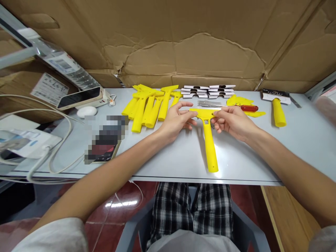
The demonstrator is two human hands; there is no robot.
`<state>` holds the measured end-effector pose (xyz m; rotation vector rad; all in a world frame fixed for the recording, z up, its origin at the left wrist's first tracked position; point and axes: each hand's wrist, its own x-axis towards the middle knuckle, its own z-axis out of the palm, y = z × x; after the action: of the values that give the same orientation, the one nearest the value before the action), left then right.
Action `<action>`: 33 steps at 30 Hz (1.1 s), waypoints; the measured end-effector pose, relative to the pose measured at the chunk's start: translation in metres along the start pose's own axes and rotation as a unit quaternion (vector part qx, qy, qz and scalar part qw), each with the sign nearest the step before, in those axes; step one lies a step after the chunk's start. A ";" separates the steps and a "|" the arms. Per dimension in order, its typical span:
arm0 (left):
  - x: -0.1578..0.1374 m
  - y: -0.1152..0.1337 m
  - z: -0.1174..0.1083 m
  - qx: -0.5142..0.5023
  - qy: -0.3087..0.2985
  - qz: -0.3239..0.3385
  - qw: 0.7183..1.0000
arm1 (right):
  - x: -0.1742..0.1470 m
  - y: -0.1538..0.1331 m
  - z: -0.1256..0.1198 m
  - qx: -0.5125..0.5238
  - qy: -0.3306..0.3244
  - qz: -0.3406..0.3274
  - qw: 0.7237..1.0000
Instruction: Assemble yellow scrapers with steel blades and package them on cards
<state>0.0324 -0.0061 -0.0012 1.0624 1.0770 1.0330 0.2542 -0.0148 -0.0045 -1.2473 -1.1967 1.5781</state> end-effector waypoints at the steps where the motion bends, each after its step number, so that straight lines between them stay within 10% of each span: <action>1: 0.000 0.000 0.000 0.004 0.004 0.002 1.000 | 0.000 0.000 0.000 0.000 0.000 0.001 1.000; 33: 0.002 0.003 -0.002 0.045 0.021 0.068 0.996 | -0.005 -0.011 0.004 0.004 -0.008 0.090 0.996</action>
<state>0.0304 -0.0037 0.0013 1.2047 1.1054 1.1281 0.2516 -0.0180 0.0077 -1.3722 -1.1126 1.7238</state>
